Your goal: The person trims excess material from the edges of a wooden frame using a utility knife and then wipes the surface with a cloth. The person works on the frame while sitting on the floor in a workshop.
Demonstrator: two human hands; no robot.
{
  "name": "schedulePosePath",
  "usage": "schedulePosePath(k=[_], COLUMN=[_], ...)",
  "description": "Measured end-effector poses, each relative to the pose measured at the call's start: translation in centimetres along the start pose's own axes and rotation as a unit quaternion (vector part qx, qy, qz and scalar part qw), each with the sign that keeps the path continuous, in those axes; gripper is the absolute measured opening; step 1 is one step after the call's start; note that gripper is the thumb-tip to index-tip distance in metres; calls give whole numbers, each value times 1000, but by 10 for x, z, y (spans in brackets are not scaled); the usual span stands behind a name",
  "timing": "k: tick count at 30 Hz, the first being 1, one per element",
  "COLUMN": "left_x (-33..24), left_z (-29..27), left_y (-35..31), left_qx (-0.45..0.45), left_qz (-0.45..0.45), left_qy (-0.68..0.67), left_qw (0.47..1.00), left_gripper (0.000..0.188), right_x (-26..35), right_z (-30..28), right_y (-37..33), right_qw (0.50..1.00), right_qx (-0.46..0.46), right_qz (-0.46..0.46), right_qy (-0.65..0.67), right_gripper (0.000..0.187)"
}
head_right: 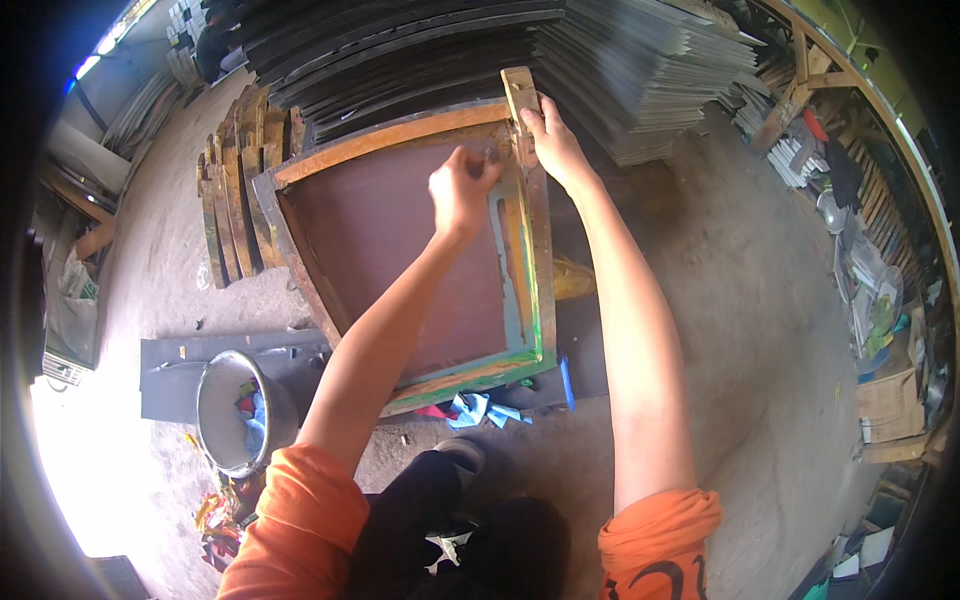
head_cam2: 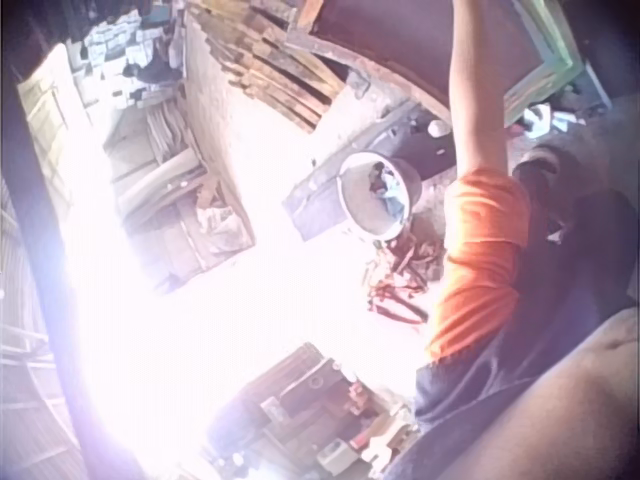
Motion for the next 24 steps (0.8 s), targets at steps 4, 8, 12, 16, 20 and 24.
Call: schedulePosePath(k=[4, 8, 12, 16, 20, 24], left_x=[22, 17, 28, 30, 22, 55], left_z=[-19, -13, 15, 25, 13, -18], left_y=[-30, -38, -27, -35, -52, -109], left_qx=[88, 98, 102, 135, 232, 289], left_qz=[-17, -46, -45, -59, 27, 57], left_qy=[-45, -149, -473, -522, -182, -76], left_qw=[995, 983, 874, 840, 955, 953], left_gripper=[15, 14, 9, 8, 10, 10], right_x=[1, 0, 7, 9, -3, -3], right_z=[0, -4, 5, 7, -1, 2], right_y=[-4, -8, -10, -16, -15, -11], right_qw=[999, 998, 997, 994, 994, 993], right_qx=[-20, -29, -22, -9, 26, 32], right_qz=[-20, 2, 24, 50, 75, 64], right_qy=[46, 64, 74, 94, 80, 91], right_gripper=[49, 51, 52, 53, 67, 66])
Point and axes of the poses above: each hand's wrist, its own y-axis towards the middle knuckle, its own z-axis out of the palm, x = y × z, the point moved 7 cm from there along y, towards the middle knuckle, and after that the axes turned 4 degrees about x, right-handed, at the moved point
